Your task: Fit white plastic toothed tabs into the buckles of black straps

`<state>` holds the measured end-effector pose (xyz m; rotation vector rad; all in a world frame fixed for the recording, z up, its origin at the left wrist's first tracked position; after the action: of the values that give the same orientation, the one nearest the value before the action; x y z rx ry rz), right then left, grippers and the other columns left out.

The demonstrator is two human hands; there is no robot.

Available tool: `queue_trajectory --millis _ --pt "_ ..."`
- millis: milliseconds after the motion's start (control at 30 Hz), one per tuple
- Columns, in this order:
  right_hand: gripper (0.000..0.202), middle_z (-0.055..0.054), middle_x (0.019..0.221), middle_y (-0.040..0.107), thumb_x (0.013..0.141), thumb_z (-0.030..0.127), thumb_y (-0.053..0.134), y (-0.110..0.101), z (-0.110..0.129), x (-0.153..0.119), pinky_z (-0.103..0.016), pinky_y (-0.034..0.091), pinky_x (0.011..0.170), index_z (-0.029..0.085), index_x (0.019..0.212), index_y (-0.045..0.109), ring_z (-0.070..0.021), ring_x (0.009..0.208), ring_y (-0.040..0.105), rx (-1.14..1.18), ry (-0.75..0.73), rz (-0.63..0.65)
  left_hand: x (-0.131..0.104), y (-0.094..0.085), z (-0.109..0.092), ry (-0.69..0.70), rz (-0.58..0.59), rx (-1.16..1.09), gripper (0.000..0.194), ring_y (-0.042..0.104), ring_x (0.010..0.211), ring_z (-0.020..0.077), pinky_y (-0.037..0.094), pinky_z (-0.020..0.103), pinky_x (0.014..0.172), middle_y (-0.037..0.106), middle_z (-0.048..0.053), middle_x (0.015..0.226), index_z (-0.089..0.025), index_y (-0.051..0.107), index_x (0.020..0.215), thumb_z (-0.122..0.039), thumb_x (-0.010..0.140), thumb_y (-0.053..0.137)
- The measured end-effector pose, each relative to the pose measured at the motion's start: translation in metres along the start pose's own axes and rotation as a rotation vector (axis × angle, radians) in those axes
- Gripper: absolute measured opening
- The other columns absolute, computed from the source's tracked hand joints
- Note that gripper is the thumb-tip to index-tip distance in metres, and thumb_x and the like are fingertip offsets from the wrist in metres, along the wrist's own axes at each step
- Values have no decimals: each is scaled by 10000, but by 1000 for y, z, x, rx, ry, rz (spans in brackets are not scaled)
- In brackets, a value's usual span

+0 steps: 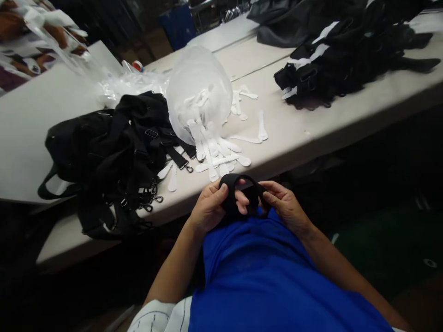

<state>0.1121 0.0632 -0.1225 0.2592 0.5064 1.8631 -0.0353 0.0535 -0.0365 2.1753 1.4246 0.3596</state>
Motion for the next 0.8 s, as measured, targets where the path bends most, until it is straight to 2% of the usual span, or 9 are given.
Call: queue_trajectory --millis 67,133,200,267,333,433,533,667,800 --pt "671 -11 884 636 751 411 808 5 8 1 -260 512 638 264 1344 529 -143 705 601 -93 -106 41 -2 8 -6 14 22 27 322 679 609 152 538 242 651 730 72 760 -102 679 1118 -353 941 585" --pt "767 -35 1065 633 731 363 830 14 15 3 -318 530 817 309 1407 472 -184 896 627 -310 -249 58 -4 12 -15 46 -7 59 326 674 606 156 527 247 644 726 68 768 -102 669 1137 -348 939 585" --pt "624 -56 1209 610 801 317 769 23 19 3 -377 471 993 305 1374 522 -223 1081 593 -534 -398 9 -6 11 -23 85 -57 84 323 667 598 157 524 253 638 718 58 757 -109 670 1123 -355 923 609" --pt "392 -73 1222 625 901 315 648 33 14 5 -410 428 1053 265 1287 607 -240 1136 569 -624 -457 -4 -9 10 -28 112 -90 100 307 657 588 151 523 253 630 712 49 754 -119 679 1087 -366 917 616" --pt "278 -79 1152 667 957 356 555 42 -3 11 -413 452 1025 229 1173 674 -239 1085 595 -541 -340 78 -10 8 -30 121 -92 111 285 652 588 143 539 262 650 712 42 767 -137 681 1074 -367 929 595" --pt "311 -66 1045 706 955 431 557 53 -32 12 -398 480 990 188 1083 701 -226 1010 638 -258 -18 266 -8 1 -30 124 -120 142 261 673 637 150 580 307 741 723 31 804 -183 679 1085 -374 942 573" --pt "377 -89 1020 722 952 461 563 68 -45 1 -399 481 990 136 1101 683 -217 977 671 19 204 471 0 -10 -28 137 -206 216 232 719 890 195 566 349 908 754 53 987 -221 688 1105 -348 929 605" --pt "453 -137 991 738 987 511 470 81 -42 -3 -398 531 900 125 1171 621 -219 902 709 289 305 597 15 -14 -30 251 -207 277 219 551 1295 266 413 415 1138 642 75 1339 -217 723 1093 -294 916 619" --pt "510 -151 997 746 939 580 518 88 -35 13 -402 550 872 135 1179 589 -254 915 724 378 346 610 18 -9 -43 386 -172 481 203 488 1357 289 356 481 1176 628 56 1362 -256 748 1065 -300 915 618"
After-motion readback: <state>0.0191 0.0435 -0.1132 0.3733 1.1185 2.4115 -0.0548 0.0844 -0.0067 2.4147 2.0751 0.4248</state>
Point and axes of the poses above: each hand's wrist, its own x-axis towards the middle knuckle, its own y-axis out of the palm, z = x × y, the point moved 8 cm from there along x, towards the middle knuckle
